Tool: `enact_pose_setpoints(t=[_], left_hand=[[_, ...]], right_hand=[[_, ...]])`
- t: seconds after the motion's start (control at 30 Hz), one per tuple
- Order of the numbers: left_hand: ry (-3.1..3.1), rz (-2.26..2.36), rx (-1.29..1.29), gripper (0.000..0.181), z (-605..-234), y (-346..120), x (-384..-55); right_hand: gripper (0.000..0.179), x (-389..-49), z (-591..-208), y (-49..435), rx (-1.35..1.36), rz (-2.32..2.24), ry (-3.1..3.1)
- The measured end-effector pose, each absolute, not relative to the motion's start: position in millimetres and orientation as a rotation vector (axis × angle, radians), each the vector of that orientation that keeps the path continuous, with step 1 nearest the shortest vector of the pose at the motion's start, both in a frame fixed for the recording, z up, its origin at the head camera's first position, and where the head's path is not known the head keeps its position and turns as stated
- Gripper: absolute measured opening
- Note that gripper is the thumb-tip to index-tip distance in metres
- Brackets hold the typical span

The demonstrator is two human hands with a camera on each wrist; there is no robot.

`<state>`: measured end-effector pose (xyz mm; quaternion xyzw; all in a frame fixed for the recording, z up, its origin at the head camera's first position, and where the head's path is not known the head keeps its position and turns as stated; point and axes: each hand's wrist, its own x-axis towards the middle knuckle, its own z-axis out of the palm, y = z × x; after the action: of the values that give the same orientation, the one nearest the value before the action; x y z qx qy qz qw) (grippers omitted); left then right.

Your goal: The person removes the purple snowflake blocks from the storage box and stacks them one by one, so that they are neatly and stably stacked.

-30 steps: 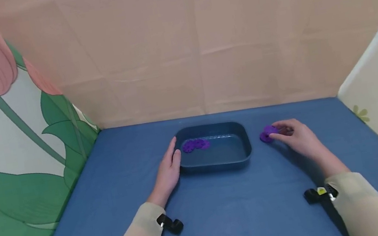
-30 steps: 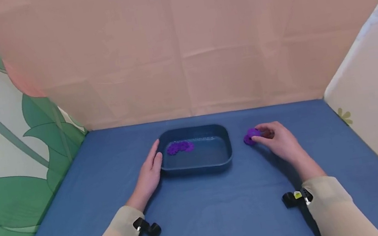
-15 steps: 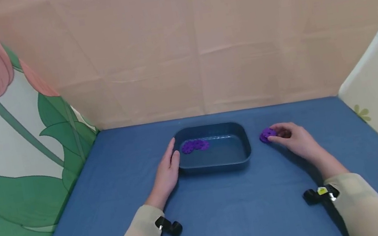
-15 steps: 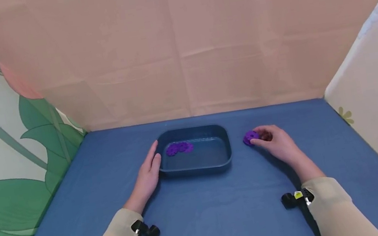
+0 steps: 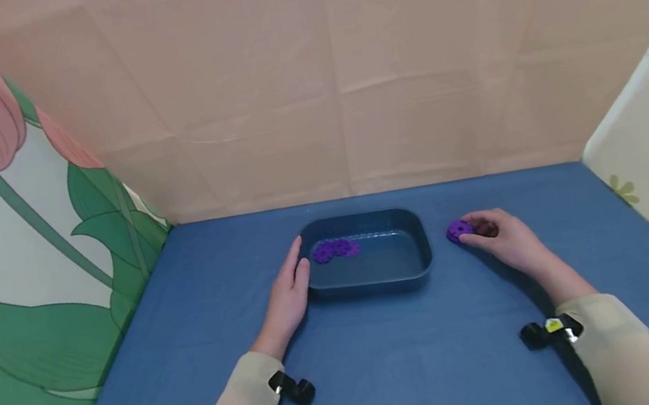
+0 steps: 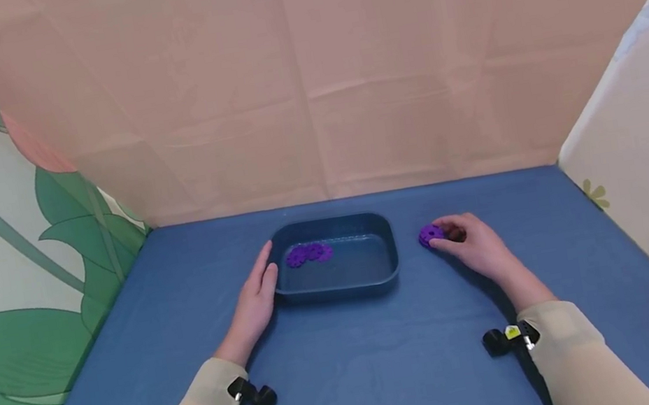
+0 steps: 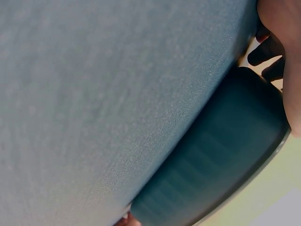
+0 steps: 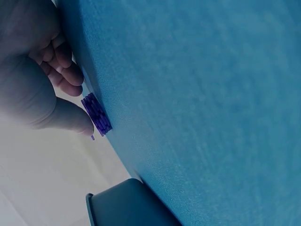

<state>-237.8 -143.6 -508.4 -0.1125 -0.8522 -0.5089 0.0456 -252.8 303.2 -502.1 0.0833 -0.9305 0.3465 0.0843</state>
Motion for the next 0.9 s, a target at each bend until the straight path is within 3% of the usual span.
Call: enact_pose_setpoints(t=[0.9], left_hand=[[-2.618,-1.550,-0.304,0.050,-506.3,-145.4,-237.5]], right_hand=[[0.052,-254.3,-502.8,299.4,0.211,1.017,-2.837]])
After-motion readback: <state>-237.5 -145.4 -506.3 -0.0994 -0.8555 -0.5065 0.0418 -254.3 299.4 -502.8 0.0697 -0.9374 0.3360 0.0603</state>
